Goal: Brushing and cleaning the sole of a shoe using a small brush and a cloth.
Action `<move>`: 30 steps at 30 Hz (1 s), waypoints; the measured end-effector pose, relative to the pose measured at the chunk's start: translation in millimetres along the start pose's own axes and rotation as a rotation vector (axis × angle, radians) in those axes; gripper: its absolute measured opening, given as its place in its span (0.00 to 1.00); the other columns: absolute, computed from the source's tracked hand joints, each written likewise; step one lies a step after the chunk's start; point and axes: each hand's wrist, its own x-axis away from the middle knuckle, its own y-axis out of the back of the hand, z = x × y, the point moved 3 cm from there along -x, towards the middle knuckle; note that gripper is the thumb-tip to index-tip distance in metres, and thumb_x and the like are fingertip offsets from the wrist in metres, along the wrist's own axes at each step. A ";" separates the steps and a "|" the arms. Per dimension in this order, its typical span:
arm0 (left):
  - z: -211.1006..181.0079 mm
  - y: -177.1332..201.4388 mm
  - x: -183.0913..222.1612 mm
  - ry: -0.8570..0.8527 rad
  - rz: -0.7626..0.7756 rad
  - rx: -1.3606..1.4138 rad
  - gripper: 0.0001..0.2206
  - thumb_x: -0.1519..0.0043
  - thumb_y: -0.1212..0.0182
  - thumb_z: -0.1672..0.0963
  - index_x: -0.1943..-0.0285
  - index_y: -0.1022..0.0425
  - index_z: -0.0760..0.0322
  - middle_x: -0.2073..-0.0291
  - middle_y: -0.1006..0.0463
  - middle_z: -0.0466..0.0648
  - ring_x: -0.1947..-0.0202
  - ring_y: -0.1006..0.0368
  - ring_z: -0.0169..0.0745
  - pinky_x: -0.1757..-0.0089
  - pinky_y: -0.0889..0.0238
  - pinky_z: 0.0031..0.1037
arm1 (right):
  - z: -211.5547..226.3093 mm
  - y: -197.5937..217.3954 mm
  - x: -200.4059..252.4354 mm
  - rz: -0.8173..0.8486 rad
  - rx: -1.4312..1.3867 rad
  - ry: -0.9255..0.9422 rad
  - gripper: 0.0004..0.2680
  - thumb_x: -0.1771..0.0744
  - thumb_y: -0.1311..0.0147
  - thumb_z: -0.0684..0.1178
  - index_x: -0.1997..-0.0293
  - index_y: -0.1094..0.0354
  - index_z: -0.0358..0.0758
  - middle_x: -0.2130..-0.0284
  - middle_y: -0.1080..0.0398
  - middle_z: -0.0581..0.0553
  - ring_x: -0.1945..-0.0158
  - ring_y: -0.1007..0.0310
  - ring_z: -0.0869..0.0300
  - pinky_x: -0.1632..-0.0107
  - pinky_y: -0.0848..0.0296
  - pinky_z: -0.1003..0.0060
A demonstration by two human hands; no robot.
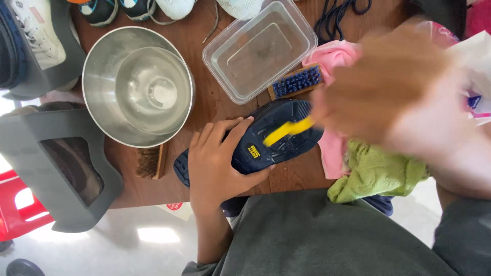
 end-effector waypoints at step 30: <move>0.2 1.3 -0.1 -0.003 0.002 0.007 0.34 0.50 0.28 0.41 0.39 0.24 0.58 0.49 0.23 0.47 0.52 0.26 0.49 0.54 0.37 0.44 | -21.5 -9.0 13.5 0.025 0.074 -0.001 0.19 0.27 0.34 0.37 0.79 0.34 0.48 0.83 0.43 0.50 0.75 0.52 0.56 0.72 0.49 0.61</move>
